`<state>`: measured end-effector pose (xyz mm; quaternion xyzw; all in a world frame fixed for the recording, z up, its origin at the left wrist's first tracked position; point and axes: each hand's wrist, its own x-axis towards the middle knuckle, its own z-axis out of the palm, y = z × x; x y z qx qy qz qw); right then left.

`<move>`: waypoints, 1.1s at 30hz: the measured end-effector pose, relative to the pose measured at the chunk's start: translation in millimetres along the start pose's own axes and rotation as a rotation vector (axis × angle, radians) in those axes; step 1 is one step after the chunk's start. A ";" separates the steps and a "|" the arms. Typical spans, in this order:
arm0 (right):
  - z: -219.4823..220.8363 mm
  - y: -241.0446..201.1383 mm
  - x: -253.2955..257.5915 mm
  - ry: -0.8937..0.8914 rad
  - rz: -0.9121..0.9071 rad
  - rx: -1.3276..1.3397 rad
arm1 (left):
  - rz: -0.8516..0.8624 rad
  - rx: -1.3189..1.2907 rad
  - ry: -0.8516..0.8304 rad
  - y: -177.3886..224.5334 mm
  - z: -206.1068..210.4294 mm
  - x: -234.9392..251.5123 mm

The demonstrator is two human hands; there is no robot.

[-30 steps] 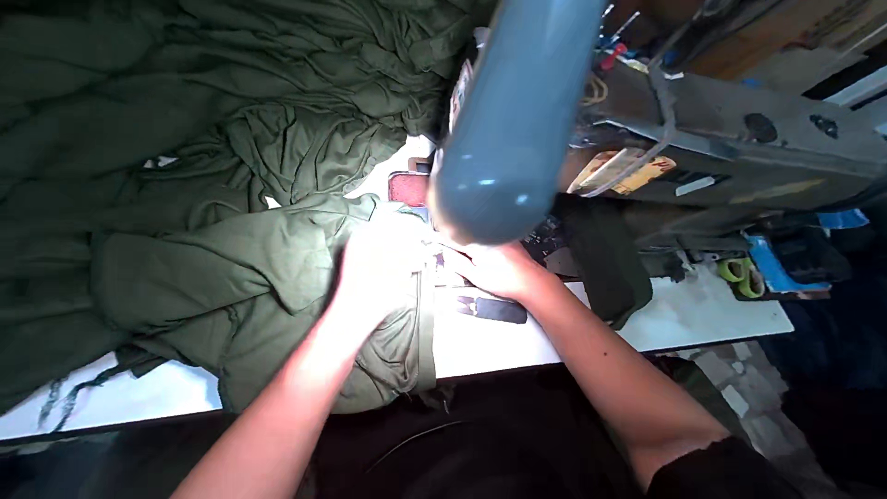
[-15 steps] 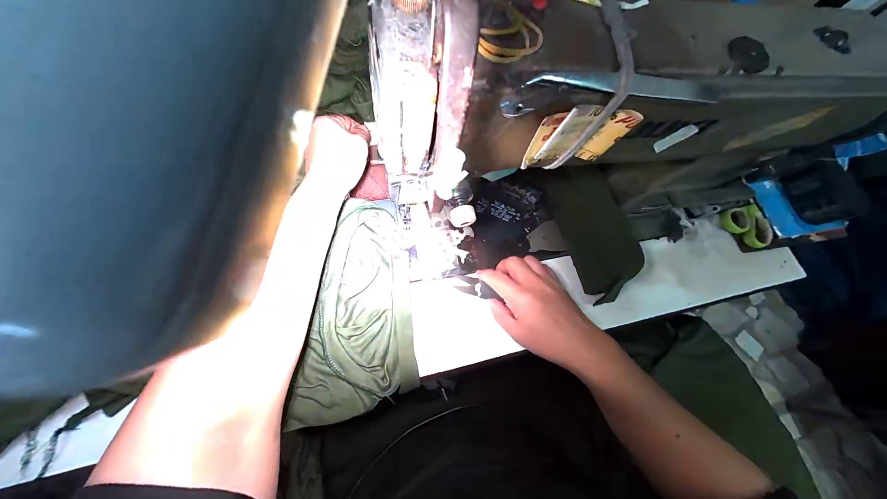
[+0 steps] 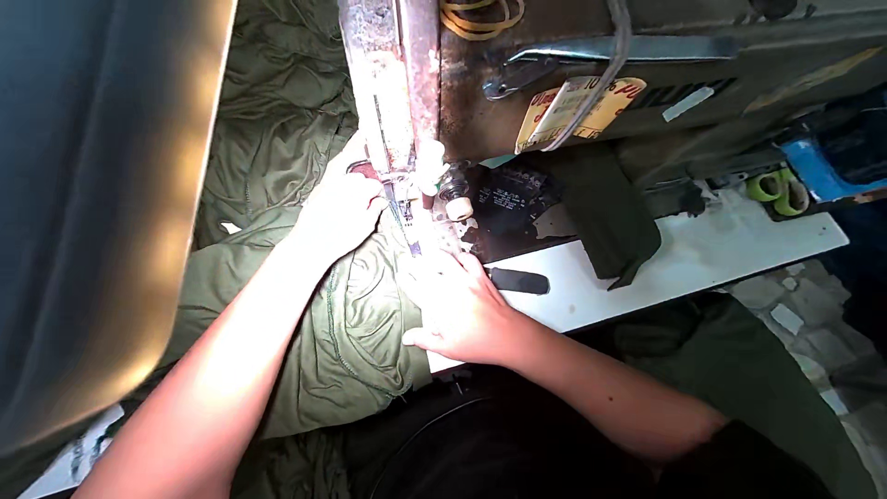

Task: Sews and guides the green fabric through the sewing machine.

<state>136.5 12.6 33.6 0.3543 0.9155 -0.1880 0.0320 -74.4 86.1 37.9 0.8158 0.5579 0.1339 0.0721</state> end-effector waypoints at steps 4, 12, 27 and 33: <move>2.6 2.0 -3.2 0.037 -0.011 0.004 | 0.041 -0.068 0.017 6.1 -4.6 11.4; -1.6 6.9 -0.2 0.046 0.043 0.024 | 0.084 -0.124 0.174 19.3 -9.3 11.7; 1.0 7.5 -0.6 0.034 0.074 0.021 | 0.132 -0.214 0.280 17.3 -4.1 7.7; 5.3 7.7 -0.8 0.082 0.074 0.020 | -0.005 -0.053 0.263 6.9 15.6 10.2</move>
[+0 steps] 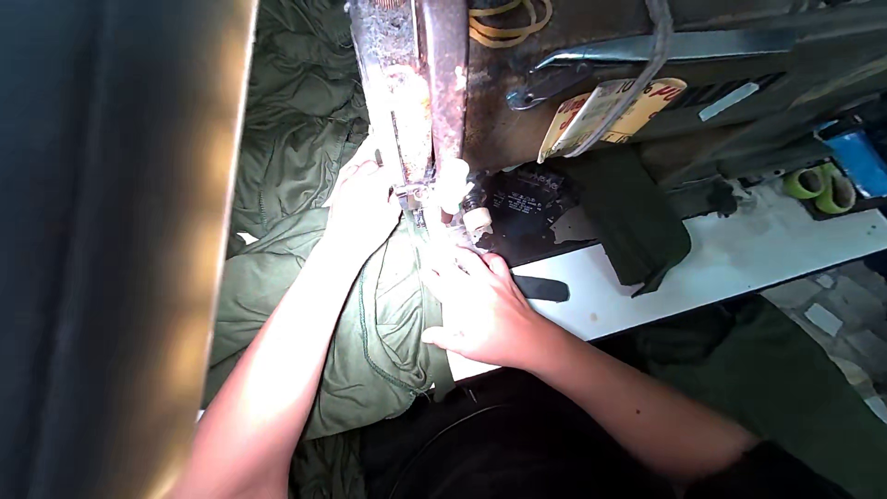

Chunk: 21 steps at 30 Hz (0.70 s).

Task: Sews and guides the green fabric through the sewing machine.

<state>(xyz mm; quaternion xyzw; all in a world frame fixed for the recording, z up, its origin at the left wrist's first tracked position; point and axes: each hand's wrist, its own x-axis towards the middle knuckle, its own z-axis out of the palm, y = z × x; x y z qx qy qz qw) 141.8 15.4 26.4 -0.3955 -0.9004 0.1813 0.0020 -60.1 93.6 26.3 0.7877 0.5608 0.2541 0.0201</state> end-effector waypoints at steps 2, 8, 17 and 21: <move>2.5 2.1 -1.3 0.041 -0.024 0.008 | -0.046 0.083 0.046 4.7 -0.7 -9.2; 10.7 33.8 -35.9 0.533 -0.068 0.153 | 0.069 0.033 -0.068 27.7 1.8 -62.5; -1.0 55.7 -50.9 0.337 0.182 0.097 | 0.134 0.032 -0.008 23.1 22.1 -73.2; -12.9 57.7 -65.0 0.447 0.157 0.395 | 0.101 0.043 -0.030 25.8 22.1 -73.6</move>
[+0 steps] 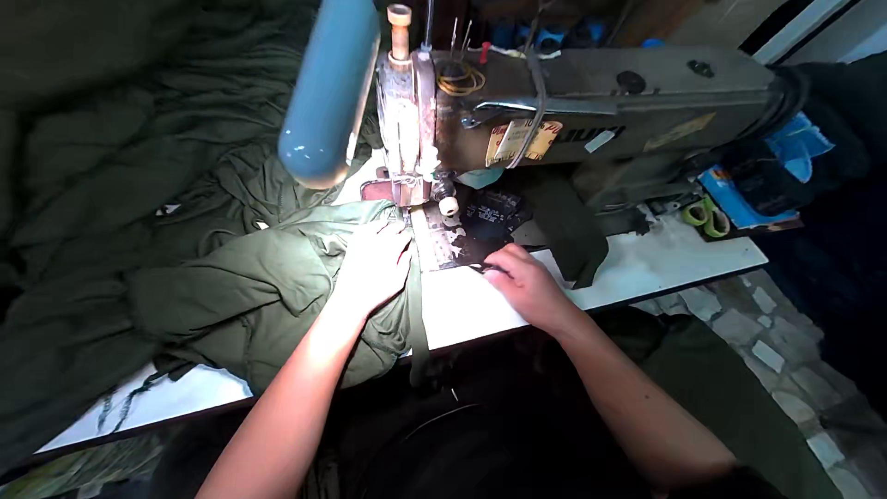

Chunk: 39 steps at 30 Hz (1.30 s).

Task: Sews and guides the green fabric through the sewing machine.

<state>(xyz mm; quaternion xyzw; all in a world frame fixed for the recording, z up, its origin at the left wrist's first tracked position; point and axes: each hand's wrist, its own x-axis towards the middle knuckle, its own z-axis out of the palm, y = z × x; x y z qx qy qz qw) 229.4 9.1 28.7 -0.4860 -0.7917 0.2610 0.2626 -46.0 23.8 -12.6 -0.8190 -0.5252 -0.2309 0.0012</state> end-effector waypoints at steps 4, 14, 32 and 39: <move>-55.4 21.2 -13.6 0.268 0.110 0.414 | -0.013 0.016 0.000 2.6 1.6 0.8; -95.4 134.5 -4.7 0.742 0.082 -0.508 | 0.004 0.047 0.012 5.3 -2.3 4.6; -99.5 132.0 -6.4 0.396 0.343 -0.527 | -0.013 0.062 -0.046 5.7 -3.6 1.5; -85.2 36.9 -27.6 0.602 0.026 -0.102 | 0.023 0.029 -0.022 4.1 -5.5 5.7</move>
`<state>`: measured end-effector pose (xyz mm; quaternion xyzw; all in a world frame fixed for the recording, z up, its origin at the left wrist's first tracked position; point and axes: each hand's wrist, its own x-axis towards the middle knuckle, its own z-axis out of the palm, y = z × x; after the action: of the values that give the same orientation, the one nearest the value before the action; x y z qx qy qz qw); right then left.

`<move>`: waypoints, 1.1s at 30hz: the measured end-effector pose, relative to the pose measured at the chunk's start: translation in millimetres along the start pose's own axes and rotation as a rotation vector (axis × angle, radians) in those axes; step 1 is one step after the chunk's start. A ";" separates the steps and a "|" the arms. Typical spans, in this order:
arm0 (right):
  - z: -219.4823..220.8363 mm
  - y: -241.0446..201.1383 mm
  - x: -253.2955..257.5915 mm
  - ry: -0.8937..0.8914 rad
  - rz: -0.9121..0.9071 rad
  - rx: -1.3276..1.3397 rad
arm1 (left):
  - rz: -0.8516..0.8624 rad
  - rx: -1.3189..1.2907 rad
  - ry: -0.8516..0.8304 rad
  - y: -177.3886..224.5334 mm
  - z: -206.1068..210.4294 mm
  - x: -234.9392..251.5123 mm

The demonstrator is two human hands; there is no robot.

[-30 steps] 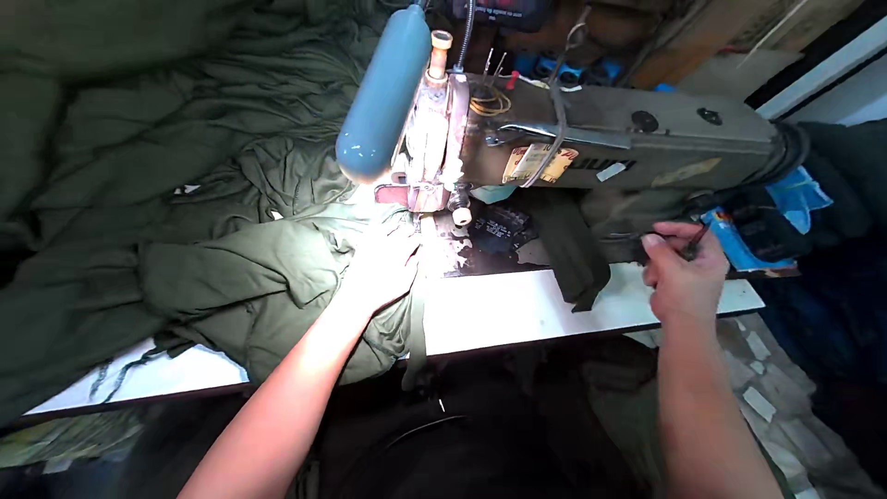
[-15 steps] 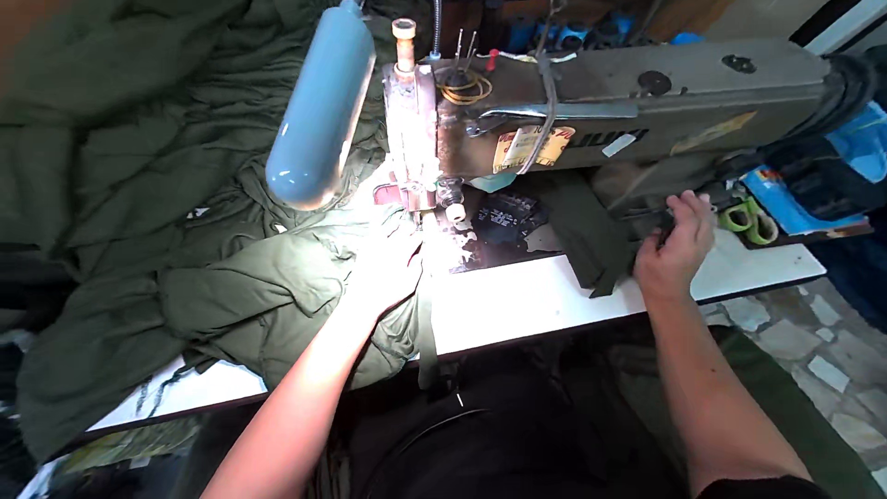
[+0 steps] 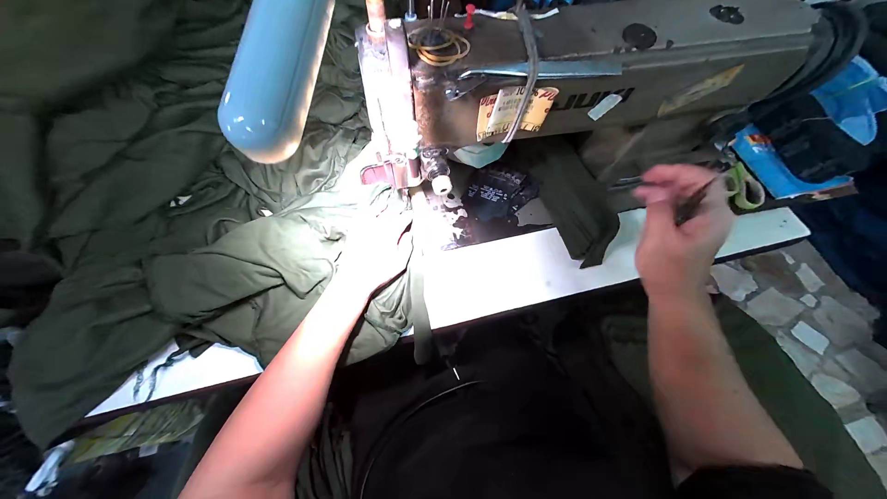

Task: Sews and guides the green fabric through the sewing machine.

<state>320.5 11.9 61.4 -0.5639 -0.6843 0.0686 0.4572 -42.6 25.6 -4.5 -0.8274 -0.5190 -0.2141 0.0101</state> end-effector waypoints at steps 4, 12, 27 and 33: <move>29.1 -68.7 -59.6 -0.865 -0.138 0.267 | -0.003 -0.020 -0.019 -2.4 -0.2 0.0; 84.7 -88.2 -112.9 -1.486 -0.149 0.248 | 0.015 -0.009 -0.115 0.1 -36.1 -44.2; 29.0 -60.8 -81.5 -1.056 0.072 0.148 | -0.153 0.055 -0.109 31.3 -23.5 -67.6; 30.9 -91.4 -79.3 -0.838 -0.159 -0.127 | -0.159 0.078 -0.104 32.7 -22.1 -68.0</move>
<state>229.7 -73.7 55.9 -0.4600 -0.8549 0.2142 0.1083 -47.1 -52.9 -2.6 -0.7928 -0.5907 -0.1504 -0.0016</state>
